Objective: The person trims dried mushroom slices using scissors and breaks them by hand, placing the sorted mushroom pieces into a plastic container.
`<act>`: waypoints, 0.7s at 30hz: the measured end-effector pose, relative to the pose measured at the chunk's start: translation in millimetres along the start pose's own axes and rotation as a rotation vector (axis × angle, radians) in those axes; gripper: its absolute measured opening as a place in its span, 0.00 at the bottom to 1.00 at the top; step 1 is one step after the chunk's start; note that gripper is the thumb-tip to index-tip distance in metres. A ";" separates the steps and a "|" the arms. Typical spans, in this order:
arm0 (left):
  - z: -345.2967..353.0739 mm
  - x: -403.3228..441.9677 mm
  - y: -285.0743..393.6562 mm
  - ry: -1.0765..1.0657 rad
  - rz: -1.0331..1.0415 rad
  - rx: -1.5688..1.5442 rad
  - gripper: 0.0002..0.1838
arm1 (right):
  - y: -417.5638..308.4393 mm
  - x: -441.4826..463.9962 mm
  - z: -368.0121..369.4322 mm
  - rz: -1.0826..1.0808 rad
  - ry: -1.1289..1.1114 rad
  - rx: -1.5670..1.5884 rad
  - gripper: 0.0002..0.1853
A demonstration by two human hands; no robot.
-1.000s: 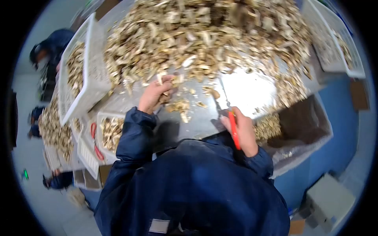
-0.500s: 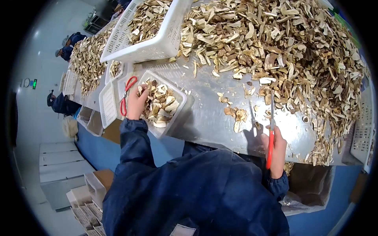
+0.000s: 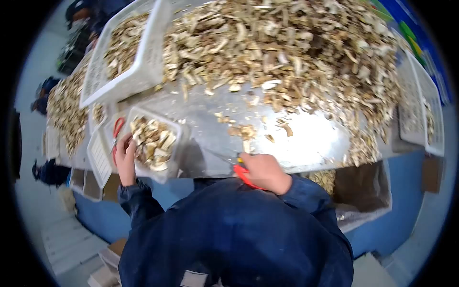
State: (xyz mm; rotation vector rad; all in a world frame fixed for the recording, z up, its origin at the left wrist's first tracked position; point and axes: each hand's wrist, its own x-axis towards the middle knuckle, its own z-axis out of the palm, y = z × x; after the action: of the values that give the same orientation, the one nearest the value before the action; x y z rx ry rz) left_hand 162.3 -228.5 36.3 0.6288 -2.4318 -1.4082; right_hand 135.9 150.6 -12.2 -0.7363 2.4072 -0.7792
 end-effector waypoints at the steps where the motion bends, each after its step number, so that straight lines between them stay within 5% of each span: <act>1: 19.6 -5.0 13.6 -0.041 -0.042 -0.105 0.18 | -2.3 0.9 1.9 0.001 0.041 -0.013 0.21; 4: 76.7 -5.5 35.4 -0.342 -0.010 -0.300 0.17 | 0.3 3.2 9.2 -0.013 0.113 -0.060 0.18; 9: 178.5 1.1 63.5 -0.812 -0.041 -0.525 0.18 | 4.5 -14.5 9.5 0.003 0.137 -0.127 0.28; 12: 236.4 7.1 70.3 -0.967 0.238 -0.151 0.17 | 6.5 -28.7 5.0 -0.022 0.190 -0.048 0.27; 16: 281.1 9.2 84.3 -0.822 0.642 -0.030 0.14 | 11.2 -47.0 -25.1 0.039 0.333 0.074 0.16; 19: 283.3 6.2 92.5 -0.950 0.350 -0.268 0.14 | 29.1 -35.2 -55.2 0.396 0.508 0.067 0.11; 21: 276.1 -1.3 91.8 -1.174 -0.157 -0.641 0.16 | 68.6 -12.5 -55.9 0.423 0.765 0.001 0.10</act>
State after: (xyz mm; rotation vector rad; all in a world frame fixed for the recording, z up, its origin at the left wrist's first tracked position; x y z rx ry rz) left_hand 23.4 20.7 -20.9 -0.2898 -2.2738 -3.0332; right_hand 88.6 226.4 -13.0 0.1363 3.0647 -0.9959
